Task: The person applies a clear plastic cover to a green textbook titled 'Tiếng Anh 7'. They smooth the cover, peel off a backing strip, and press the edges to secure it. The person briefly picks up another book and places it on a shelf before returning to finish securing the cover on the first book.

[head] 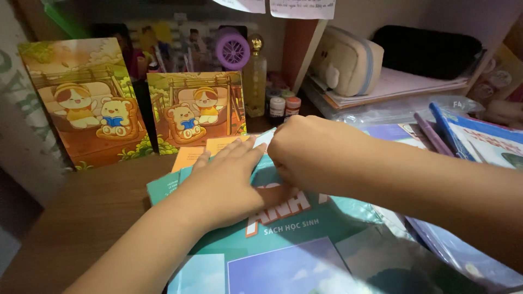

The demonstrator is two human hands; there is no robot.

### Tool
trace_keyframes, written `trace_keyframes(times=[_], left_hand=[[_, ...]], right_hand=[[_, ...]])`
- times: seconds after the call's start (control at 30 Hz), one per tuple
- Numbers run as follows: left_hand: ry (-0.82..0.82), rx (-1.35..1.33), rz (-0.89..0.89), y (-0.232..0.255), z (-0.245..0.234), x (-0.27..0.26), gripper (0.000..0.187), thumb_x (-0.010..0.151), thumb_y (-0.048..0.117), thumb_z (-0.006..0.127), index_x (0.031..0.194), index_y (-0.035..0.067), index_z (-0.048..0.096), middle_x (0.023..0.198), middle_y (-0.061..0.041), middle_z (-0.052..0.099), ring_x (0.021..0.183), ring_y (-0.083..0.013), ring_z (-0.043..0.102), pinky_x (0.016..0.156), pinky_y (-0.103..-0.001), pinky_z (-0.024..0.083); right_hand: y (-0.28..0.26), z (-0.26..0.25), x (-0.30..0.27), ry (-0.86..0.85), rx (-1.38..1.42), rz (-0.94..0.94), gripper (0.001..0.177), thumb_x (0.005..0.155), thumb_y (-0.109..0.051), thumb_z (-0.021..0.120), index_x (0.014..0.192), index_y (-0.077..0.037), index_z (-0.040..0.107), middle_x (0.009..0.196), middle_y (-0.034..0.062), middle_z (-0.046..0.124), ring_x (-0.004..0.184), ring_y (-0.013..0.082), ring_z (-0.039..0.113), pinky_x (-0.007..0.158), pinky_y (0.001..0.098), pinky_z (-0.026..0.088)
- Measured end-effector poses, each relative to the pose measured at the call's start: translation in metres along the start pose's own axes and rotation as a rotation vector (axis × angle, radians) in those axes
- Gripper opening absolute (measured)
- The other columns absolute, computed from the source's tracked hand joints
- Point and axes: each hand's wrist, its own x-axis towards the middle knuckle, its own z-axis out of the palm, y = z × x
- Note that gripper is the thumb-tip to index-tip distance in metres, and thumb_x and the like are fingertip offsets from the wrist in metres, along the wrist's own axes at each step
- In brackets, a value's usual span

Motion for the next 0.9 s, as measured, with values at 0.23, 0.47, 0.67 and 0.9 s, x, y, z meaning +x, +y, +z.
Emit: trace_keyframes(times=[0.23, 0.47, 0.67, 0.9], left_hand=[[-0.011, -0.003, 0.001, 0.001, -0.003, -0.003, 0.094, 0.074, 0.074, 0.064, 0.154, 0.028, 0.045, 0.168, -0.003, 0.03, 0.157, -0.0243, 0.022, 0.118, -0.069, 0.019], [0.001, -0.035, -0.005, 0.002, -0.003, -0.005, 0.101, 0.068, 0.078, 0.062, 0.152, 0.024, 0.048, 0.168, -0.004, 0.03, 0.157, -0.024, 0.021, 0.119, -0.069, 0.015], [-0.006, -0.009, -0.002, 0.0, 0.0, -0.005, 0.105, 0.07, 0.084, 0.059, 0.153, 0.022, 0.046, 0.169, -0.005, 0.027, 0.158, -0.0227, 0.019, 0.119, -0.068, 0.016], [0.025, -0.02, 0.008, -0.001, 0.002, -0.004, 0.104, 0.073, 0.082, 0.06, 0.154, 0.018, 0.044, 0.167, -0.008, 0.029, 0.157, -0.025, 0.021, 0.118, -0.066, 0.016]], right_hand=[[0.003, 0.006, 0.012, -0.053, 0.017, 0.033, 0.021, 0.075, -0.027, 0.068, 0.08, -0.01, 0.079, 0.074, 0.0152, 0.072, 0.059, 0.0365, 0.067, 0.06, 0.0438, 0.059], [0.03, 0.015, 0.012, 0.094, 0.308, -0.033, 0.013, 0.079, -0.025, 0.071, 0.076, -0.013, 0.077, 0.067, -0.0001, 0.074, 0.053, 0.0192, 0.06, 0.056, 0.0303, 0.055], [0.028, 0.003, 0.011, -0.106, 0.496, 0.155, 0.017, 0.084, -0.026, 0.075, 0.085, -0.011, 0.082, 0.071, -0.0021, 0.075, 0.059, 0.0107, 0.058, 0.058, 0.0261, 0.051], [0.051, 0.028, 0.015, -0.088, 1.091, 0.213, 0.01, 0.083, -0.002, 0.071, 0.081, 0.005, 0.078, 0.065, 0.0077, 0.065, 0.054, 0.0141, 0.051, 0.05, 0.0256, 0.038]])
